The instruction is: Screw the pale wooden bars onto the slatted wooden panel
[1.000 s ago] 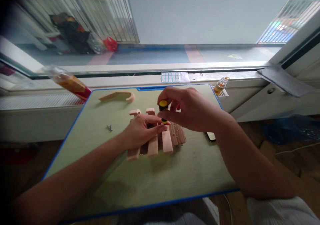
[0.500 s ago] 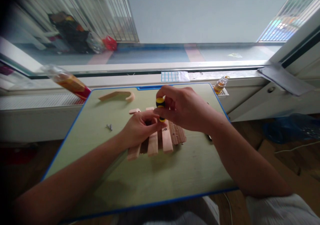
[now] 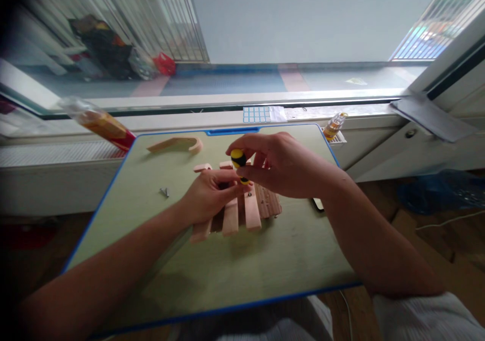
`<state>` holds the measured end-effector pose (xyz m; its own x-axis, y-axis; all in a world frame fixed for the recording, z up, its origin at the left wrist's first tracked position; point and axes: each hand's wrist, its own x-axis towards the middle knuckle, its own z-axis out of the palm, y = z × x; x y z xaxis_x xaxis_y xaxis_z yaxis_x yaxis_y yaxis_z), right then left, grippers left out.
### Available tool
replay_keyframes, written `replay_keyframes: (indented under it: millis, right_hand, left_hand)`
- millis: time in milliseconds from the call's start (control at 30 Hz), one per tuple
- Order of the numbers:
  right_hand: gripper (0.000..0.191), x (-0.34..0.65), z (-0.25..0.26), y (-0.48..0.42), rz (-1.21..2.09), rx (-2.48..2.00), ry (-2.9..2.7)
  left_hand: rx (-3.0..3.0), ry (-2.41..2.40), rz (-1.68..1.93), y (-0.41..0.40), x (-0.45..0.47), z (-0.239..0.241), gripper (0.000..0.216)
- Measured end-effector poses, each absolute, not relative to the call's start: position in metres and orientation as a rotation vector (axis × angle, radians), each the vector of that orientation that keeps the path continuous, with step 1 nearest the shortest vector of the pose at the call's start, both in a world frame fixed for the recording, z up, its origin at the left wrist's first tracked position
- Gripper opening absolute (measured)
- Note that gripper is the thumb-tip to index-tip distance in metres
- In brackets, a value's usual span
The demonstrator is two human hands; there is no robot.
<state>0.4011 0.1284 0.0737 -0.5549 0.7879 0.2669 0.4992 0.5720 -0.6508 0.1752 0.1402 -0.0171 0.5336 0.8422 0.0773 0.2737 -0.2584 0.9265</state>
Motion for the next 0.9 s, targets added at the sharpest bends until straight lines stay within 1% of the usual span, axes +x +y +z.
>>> replay_keyframes:
  millis: [133,267,400,567,700,800,900]
  right_hand:
    - [0.020,0.398,0.072,0.129,0.597,-1.035,-2.271]
    - [0.023,0.396,0.071,0.128,0.505,-1.043,-2.271]
    - [0.023,0.393,0.070,0.127,0.489,-1.082,-2.255]
    - [0.027,0.393,0.070,0.128,0.583,-1.107,-2.214]
    - [0.036,0.400,0.071,0.130,0.752,-1.058,-2.201]
    - [0.039,0.406,0.074,0.131,0.890,-1.028,-2.212]
    - [0.039,0.406,0.075,0.130,0.899,-1.028,-2.215]
  left_hand:
    - [1.858,0.954,0.682,0.140,0.173,-0.017,0.038]
    - [1.828,0.979,0.718,0.140,0.172,-0.017,0.042]
    - [1.777,0.973,0.771,0.141,0.174,-0.019,0.037]
    - [1.766,0.959,0.785,0.140,0.175,-0.019,0.031]
    - [1.760,0.945,0.783,0.138,0.176,-0.016,0.025]
    - [1.780,0.919,0.755,0.139,0.175,-0.015,0.026]
    - [1.806,0.928,0.736,0.139,0.174,-0.014,0.028]
